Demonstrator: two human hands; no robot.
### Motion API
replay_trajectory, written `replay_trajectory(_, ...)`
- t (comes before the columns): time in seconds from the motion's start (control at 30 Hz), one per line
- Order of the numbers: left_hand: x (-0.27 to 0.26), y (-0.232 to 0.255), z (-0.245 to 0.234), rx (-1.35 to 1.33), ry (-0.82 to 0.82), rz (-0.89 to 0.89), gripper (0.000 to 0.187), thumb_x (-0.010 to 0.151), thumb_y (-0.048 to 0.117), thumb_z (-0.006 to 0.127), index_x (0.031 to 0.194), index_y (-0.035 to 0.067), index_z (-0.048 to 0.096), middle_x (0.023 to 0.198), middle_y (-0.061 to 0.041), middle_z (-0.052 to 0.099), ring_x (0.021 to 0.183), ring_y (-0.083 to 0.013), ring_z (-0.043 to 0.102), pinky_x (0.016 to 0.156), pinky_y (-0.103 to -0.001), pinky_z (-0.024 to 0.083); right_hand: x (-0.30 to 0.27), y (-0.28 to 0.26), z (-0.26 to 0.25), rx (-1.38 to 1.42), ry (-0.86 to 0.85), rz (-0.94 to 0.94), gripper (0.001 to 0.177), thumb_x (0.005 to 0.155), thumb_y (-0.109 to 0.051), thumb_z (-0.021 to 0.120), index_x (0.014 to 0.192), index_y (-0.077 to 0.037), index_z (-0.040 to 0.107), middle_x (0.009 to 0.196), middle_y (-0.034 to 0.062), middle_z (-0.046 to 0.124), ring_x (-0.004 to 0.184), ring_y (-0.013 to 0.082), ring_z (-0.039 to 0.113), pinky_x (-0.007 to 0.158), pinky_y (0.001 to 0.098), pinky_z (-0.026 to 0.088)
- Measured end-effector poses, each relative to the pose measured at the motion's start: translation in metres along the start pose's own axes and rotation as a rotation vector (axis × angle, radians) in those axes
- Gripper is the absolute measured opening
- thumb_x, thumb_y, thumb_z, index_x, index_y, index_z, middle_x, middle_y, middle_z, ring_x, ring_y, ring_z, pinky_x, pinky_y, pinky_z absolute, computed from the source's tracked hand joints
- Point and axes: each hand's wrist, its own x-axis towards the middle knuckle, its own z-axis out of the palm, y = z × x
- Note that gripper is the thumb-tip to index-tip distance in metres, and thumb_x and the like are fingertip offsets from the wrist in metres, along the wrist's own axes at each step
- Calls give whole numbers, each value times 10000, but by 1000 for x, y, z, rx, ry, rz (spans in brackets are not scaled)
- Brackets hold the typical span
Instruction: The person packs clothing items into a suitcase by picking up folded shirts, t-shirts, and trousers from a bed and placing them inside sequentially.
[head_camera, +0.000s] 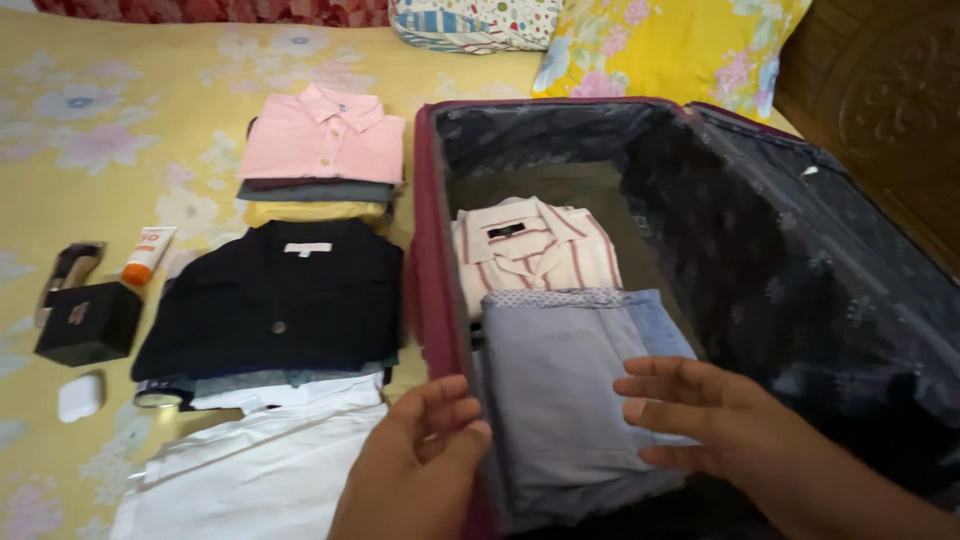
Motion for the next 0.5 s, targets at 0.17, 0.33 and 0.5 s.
replay_trajectory(0.17,14,5,-51,-45,-17,82,517,822,187,766,1317,99,644,1167,-74,737,1092,-169,753,943,-291,571,-7,-25,33,67,-41,-164,522,888,-229,767,1352,-65,593,1357,111,638,1212,269,645,959,475,580)
replay_trajectory(0.33,16,15,-112,-12,13,-54,628,853,253,766,1442,177,562,1298,-30,716,1174,-211,705,905,-459,565,-22,-68,76,6,26,-117,498,954,-278,704,1395,-107,549,1373,91,603,1235,253,632,987,469,527)
replay_trajectory(0.5,15,26,-161,-99,65,-196,652,863,297,791,1472,225,567,1331,-21,698,1243,-197,636,999,-502,529,-30,-90,131,37,-108,-237,535,938,-269,718,1404,-56,563,1353,103,608,1192,243,594,985,464,563)
